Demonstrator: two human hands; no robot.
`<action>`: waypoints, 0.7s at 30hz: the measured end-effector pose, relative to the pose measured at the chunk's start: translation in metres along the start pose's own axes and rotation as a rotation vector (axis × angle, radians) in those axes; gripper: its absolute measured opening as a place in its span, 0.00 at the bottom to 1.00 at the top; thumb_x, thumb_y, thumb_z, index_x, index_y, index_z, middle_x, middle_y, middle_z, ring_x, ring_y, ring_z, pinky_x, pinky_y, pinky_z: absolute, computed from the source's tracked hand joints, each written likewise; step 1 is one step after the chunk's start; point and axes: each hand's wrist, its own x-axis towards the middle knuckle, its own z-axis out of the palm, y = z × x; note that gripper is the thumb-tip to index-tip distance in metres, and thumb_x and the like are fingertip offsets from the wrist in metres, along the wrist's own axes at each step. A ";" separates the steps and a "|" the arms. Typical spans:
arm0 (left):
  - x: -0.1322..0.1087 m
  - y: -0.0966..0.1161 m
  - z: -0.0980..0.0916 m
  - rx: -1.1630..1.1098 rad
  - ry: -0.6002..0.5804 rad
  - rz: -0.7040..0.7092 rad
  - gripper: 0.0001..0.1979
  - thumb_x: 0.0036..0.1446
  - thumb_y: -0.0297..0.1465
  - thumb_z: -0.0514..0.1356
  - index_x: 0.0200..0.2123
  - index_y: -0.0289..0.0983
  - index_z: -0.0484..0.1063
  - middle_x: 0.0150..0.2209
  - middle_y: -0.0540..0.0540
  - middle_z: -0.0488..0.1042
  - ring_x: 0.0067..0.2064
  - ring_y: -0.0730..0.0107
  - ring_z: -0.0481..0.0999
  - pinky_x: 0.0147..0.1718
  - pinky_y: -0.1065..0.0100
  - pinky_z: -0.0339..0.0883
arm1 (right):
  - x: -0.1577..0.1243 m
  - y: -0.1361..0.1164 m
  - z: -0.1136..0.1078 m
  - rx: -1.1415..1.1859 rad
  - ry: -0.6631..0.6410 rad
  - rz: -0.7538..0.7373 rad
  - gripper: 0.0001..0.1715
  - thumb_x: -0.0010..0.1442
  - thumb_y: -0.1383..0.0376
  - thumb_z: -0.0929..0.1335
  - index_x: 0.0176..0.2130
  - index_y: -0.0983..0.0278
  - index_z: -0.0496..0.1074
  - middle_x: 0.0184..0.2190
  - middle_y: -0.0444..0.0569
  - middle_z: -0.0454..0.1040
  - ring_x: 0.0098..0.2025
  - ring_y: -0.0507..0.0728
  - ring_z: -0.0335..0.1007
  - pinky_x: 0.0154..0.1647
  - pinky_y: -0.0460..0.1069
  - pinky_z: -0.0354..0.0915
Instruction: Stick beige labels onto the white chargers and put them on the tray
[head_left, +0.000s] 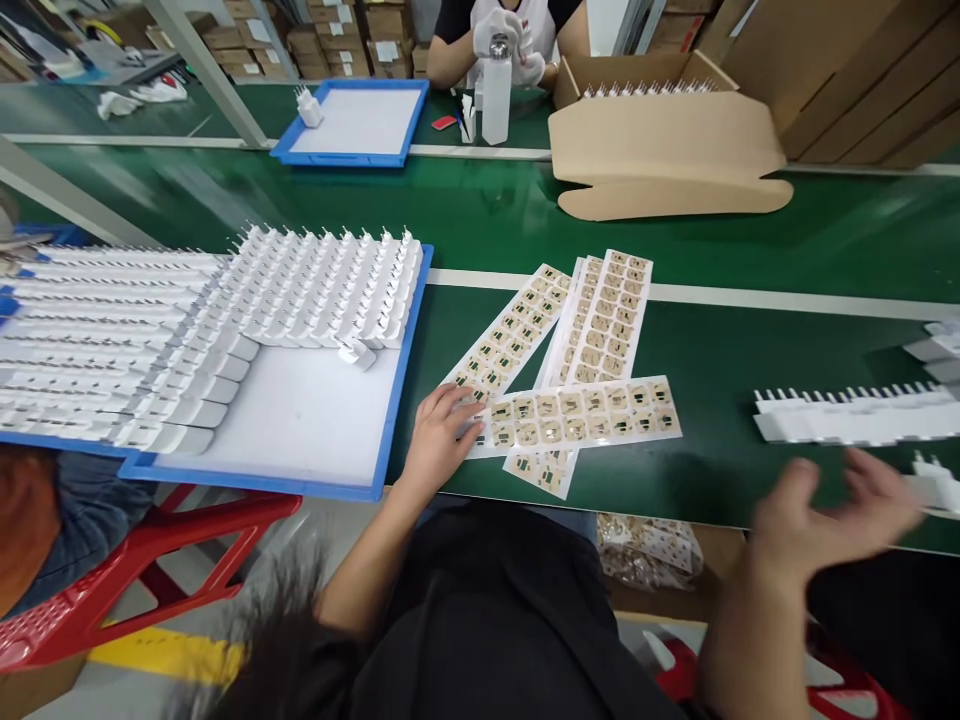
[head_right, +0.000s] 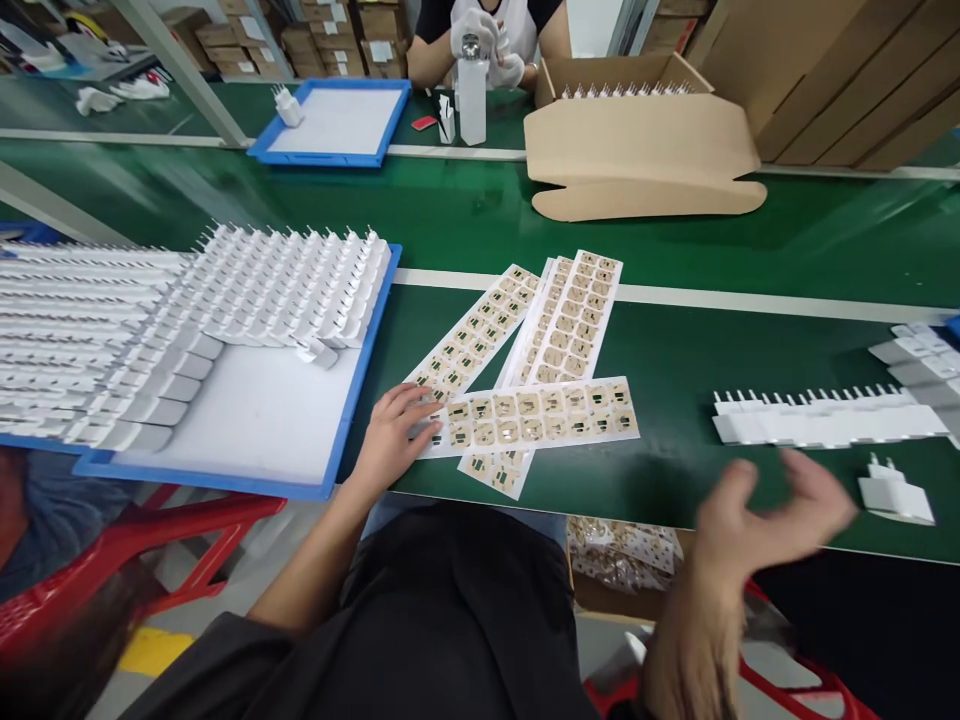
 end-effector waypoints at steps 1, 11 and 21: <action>0.001 0.003 -0.002 -0.031 -0.002 -0.011 0.09 0.65 0.32 0.61 0.47 0.41 0.79 0.53 0.42 0.80 0.61 0.49 0.73 0.59 0.48 0.67 | -0.008 -0.029 0.010 0.094 -0.048 -0.098 0.20 0.59 0.69 0.72 0.52 0.63 0.75 0.45 0.63 0.76 0.48 0.71 0.75 0.47 0.68 0.68; 0.011 0.028 -0.023 -0.642 -0.225 -0.411 0.06 0.60 0.33 0.60 0.41 0.40 0.71 0.39 0.49 0.81 0.41 0.66 0.81 0.41 0.69 0.69 | -0.055 -0.195 0.072 0.499 -0.637 -0.692 0.11 0.63 0.70 0.73 0.46 0.58 0.76 0.41 0.45 0.84 0.47 0.59 0.75 0.58 0.60 0.60; 0.014 0.019 -0.016 -1.065 -0.311 -0.602 0.20 0.53 0.36 0.66 0.47 0.39 0.68 0.32 0.51 0.79 0.26 0.76 0.72 0.30 0.73 0.63 | -0.062 -0.190 0.087 0.510 -0.678 -0.710 0.08 0.64 0.66 0.74 0.44 0.55 0.77 0.40 0.42 0.84 0.50 0.58 0.75 0.68 0.61 0.50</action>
